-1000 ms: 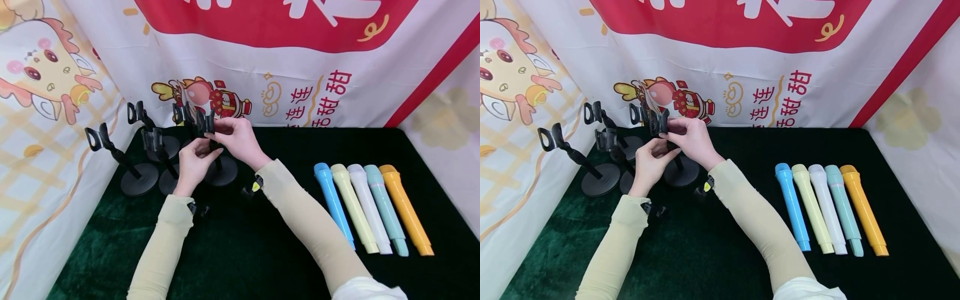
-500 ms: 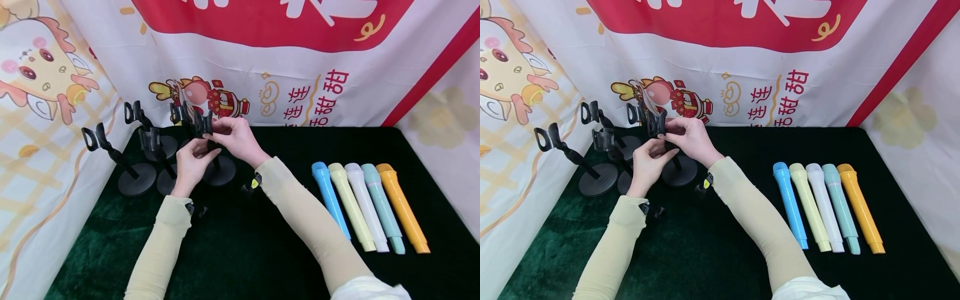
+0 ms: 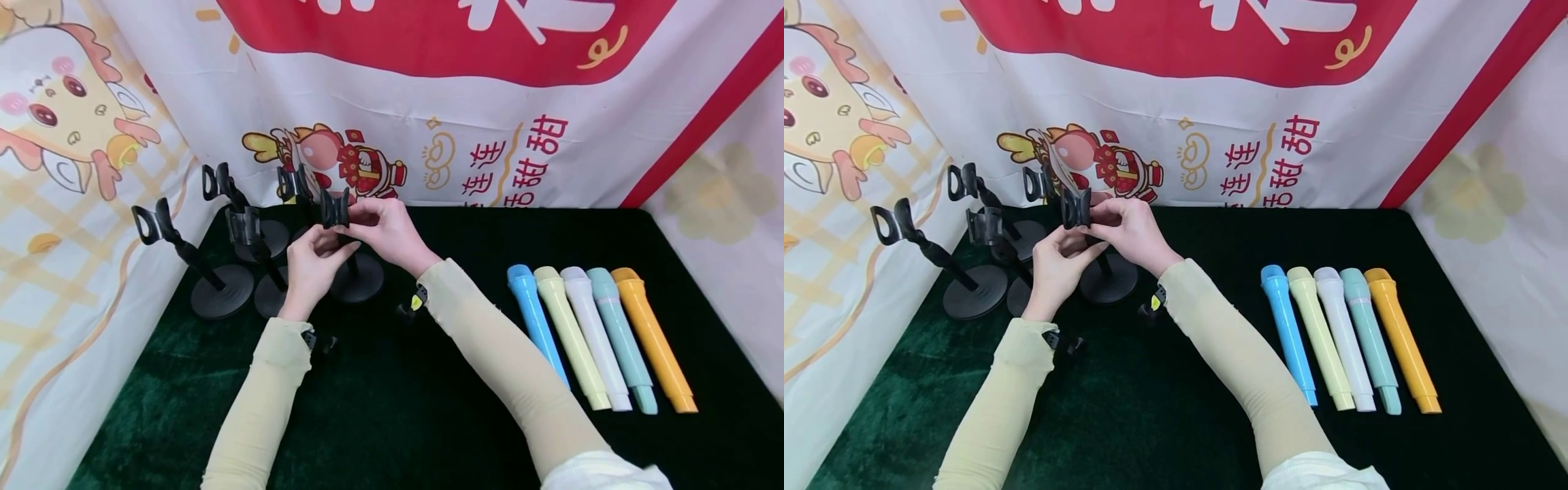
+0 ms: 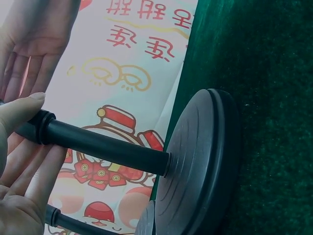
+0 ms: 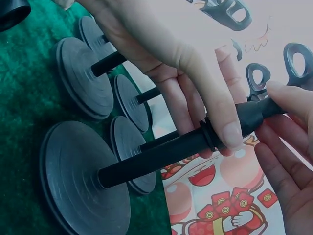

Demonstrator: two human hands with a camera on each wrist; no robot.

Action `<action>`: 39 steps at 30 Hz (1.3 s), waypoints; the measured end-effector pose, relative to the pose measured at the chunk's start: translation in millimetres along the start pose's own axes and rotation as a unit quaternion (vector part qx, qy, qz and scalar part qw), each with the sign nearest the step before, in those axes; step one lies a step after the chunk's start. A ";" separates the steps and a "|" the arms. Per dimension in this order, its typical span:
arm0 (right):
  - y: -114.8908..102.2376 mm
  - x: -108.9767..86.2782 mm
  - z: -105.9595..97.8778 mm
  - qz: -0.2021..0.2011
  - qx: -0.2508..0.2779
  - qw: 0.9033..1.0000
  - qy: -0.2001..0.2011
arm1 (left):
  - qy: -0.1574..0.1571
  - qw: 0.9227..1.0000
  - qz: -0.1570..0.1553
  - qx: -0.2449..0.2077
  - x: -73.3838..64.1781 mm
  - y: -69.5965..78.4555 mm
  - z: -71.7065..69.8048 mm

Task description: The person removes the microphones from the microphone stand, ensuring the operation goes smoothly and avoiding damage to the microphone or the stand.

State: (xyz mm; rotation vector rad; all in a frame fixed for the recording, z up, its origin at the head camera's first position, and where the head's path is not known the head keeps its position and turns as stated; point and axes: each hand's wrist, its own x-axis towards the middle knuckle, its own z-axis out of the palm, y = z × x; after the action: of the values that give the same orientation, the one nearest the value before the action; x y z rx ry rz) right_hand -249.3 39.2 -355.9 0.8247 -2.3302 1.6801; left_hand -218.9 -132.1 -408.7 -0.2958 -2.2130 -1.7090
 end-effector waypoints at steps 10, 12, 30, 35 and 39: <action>-0.1 -0.4 5.4 0.006 -0.024 0.999 0.023 | 0.004 0.999 0.032 0.014 -0.6 -11.1 -1.4; 0.4 -2.3 5.4 0.014 -0.026 0.999 0.022 | 0.004 0.999 0.037 0.020 -3.3 -11.0 -2.2; 16.4 -35.8 -33.2 0.096 -0.027 0.995 0.030 | 0.024 0.997 0.061 0.042 -39.0 -2.6 -14.1; 20.6 -41.9 -55.5 0.113 -0.032 0.991 0.056 | 0.012 0.997 0.069 0.039 -43.2 9.3 -10.2; 22.6 -48.2 -73.1 0.127 -0.027 0.989 0.075 | 0.006 0.996 0.079 0.031 -48.1 17.5 -5.6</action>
State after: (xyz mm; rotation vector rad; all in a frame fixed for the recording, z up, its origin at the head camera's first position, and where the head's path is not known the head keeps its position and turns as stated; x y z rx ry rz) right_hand -234.4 127.5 -369.0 0.3887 -2.4462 1.6969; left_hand -167.4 -131.3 -410.0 -0.4319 -2.1671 -1.5537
